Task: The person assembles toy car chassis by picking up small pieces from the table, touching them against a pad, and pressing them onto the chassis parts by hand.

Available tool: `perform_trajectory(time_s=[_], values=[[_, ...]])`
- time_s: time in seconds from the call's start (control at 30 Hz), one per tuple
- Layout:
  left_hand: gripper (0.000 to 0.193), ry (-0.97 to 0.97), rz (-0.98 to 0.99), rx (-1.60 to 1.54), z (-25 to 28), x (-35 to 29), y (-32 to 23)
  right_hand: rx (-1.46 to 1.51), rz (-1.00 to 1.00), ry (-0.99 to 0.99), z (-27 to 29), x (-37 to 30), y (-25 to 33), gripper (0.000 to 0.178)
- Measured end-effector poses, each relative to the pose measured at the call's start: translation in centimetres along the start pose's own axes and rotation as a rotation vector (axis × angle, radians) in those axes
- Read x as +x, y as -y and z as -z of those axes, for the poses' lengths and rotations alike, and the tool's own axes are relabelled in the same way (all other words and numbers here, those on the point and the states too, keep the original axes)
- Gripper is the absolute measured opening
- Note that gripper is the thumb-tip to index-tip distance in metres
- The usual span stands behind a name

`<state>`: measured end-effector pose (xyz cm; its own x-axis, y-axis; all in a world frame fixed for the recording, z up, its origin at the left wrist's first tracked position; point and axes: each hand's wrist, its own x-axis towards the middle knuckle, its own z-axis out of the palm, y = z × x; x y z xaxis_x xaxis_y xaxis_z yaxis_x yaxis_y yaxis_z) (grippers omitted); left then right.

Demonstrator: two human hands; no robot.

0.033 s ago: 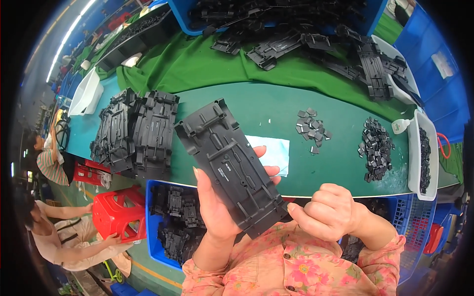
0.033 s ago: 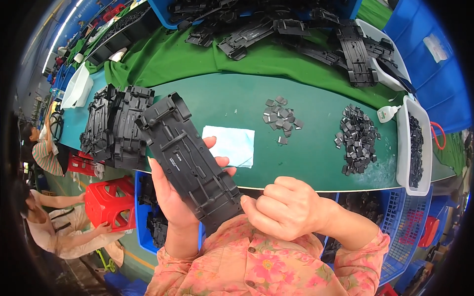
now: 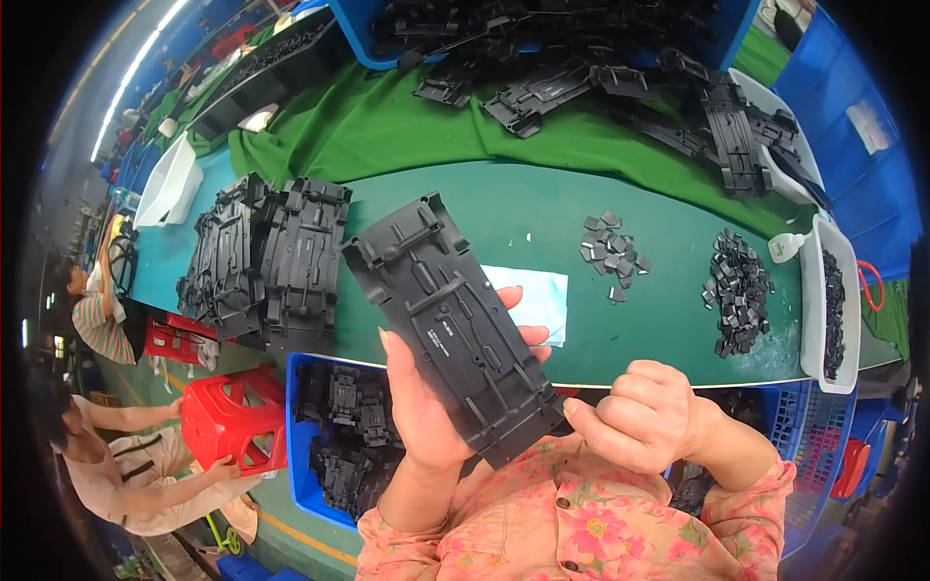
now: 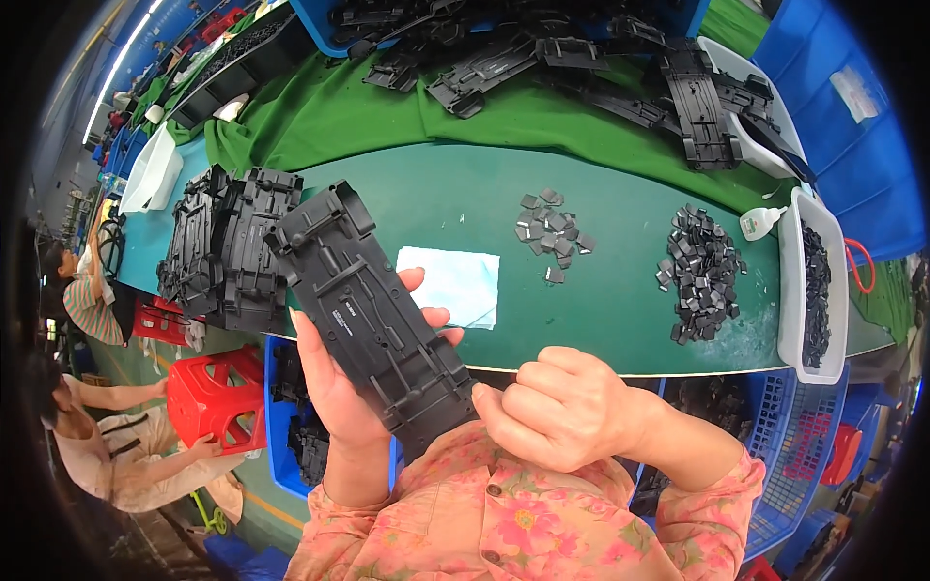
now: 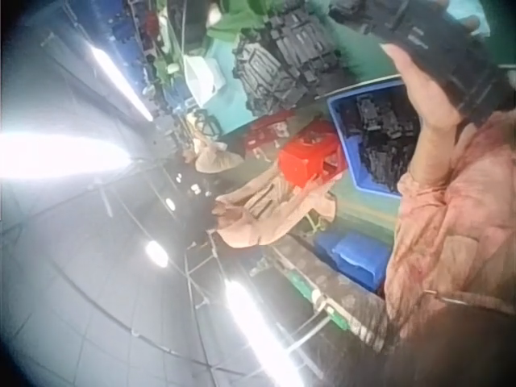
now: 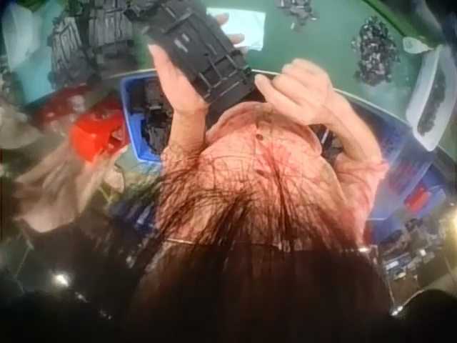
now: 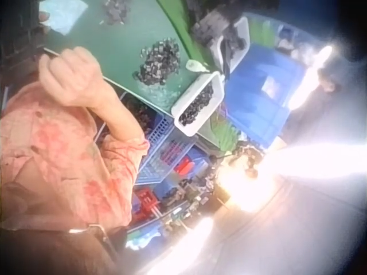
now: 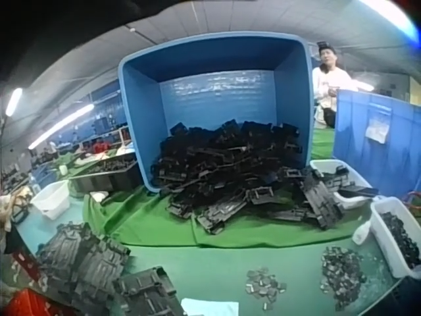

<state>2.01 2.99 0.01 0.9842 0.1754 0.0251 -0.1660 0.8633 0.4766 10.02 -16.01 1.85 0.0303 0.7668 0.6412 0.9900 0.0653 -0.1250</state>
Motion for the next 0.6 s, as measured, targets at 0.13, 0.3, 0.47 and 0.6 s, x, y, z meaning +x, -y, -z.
perform_trajectory(time_s=[0.13, 0.3, 0.47, 0.6], values=[[0.087, 0.001, -0.007, 0.007, -0.06, -0.03, 0.07, -0.013, 0.011, -0.002, -0.11, -0.02, 0.05, 0.016], [0.09, -0.015, 0.055, 0.129, 0.02, -0.37, -0.24, -0.017, 0.017, -0.007, -0.45, -0.29, 0.2, 0.016], [0.093, 0.068, 0.087, 0.152, 0.35, -0.56, -0.63, -0.013, 0.028, -0.017, -0.6, -0.36, 0.38, 0.018], [0.093, 0.008, 0.091, 0.167, 0.03, -0.85, -0.49, -0.009, 0.037, -0.03, -0.77, -0.52, 0.5, 0.02]])
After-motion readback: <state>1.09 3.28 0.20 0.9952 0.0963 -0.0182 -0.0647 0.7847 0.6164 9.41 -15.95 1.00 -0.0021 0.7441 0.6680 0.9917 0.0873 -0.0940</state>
